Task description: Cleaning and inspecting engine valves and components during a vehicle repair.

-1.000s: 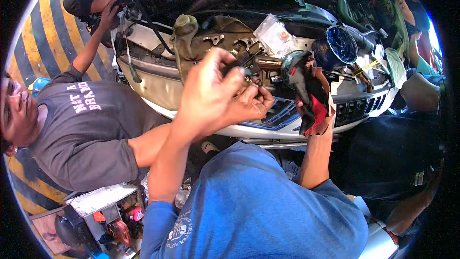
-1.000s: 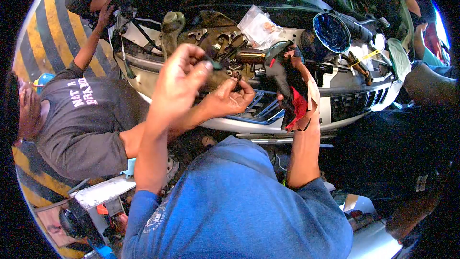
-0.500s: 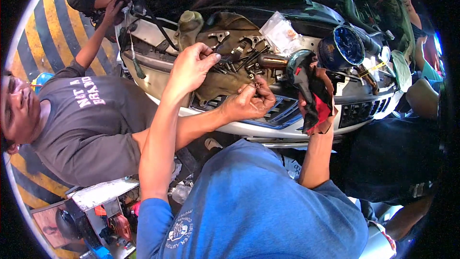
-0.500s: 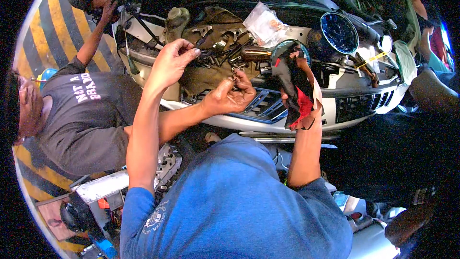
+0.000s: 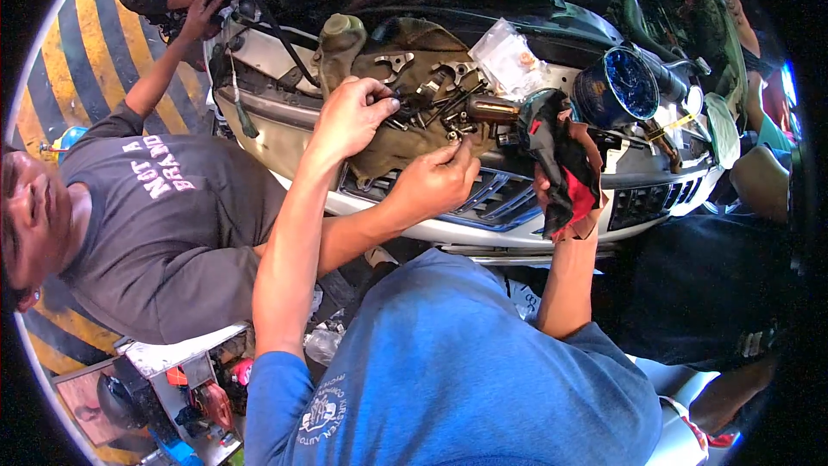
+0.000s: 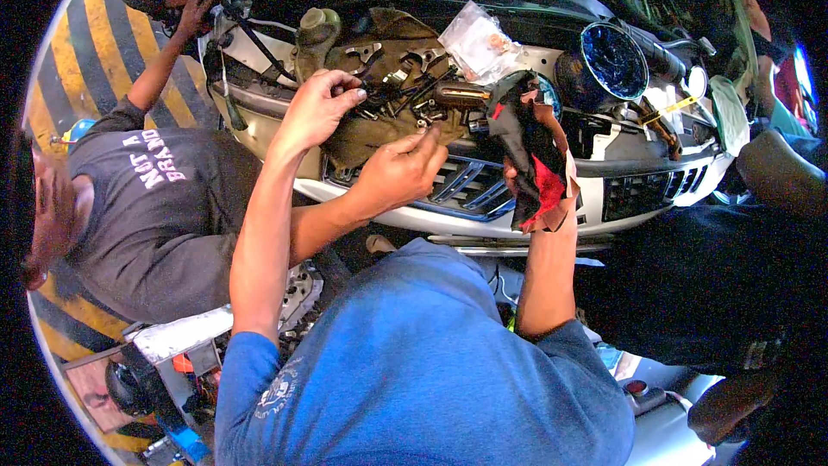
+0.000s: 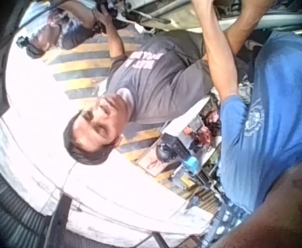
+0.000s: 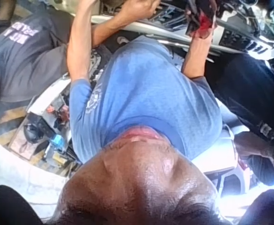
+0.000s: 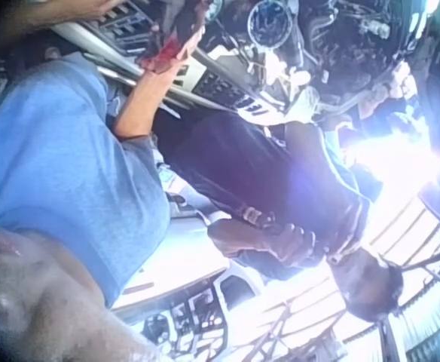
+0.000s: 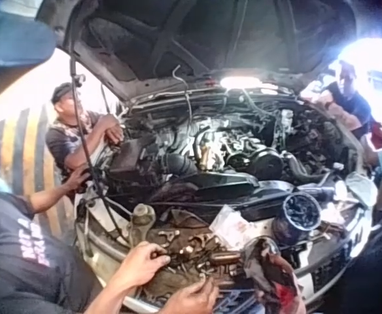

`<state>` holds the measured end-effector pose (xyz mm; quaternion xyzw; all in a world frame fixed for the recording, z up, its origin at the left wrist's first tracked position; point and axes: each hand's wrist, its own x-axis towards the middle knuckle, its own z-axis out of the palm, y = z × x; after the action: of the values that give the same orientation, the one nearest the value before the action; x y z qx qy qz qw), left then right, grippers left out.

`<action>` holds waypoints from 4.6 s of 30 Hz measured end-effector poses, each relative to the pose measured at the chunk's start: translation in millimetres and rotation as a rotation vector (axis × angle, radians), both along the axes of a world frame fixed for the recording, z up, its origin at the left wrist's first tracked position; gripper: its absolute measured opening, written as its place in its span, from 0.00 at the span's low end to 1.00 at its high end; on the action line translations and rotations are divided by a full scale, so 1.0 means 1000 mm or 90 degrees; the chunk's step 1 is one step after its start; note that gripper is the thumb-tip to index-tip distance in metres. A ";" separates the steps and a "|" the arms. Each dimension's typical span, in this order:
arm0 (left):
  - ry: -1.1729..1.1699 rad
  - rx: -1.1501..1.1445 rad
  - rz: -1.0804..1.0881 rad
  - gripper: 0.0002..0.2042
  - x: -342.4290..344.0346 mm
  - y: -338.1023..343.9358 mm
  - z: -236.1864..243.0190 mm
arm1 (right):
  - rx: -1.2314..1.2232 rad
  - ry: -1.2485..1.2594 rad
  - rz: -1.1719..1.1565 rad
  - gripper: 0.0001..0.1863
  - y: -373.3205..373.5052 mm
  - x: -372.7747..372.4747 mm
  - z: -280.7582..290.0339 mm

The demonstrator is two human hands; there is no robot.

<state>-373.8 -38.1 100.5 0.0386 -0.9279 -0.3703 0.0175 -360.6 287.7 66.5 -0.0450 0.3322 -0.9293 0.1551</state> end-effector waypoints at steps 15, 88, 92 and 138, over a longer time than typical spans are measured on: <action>0.013 -0.037 0.101 0.14 0.003 0.015 0.004 | -0.177 -0.041 0.059 0.27 0.004 -0.002 -0.018; 0.027 0.101 -0.062 0.13 0.097 0.038 -0.132 | -0.235 -0.021 0.127 0.32 0.010 -0.007 -0.020; 0.240 -0.195 -0.072 0.12 0.086 0.029 -0.100 | -0.238 -0.004 0.138 0.31 0.012 -0.009 -0.022; 0.059 0.007 -0.051 0.14 0.144 0.088 -0.089 | 0.894 0.368 0.015 0.20 -0.059 0.099 -0.014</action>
<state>-229.4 50.3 11.3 -0.0154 -0.9249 -0.3772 0.0454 -261.2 228.8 52.4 -0.1809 0.8725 -0.4493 0.0639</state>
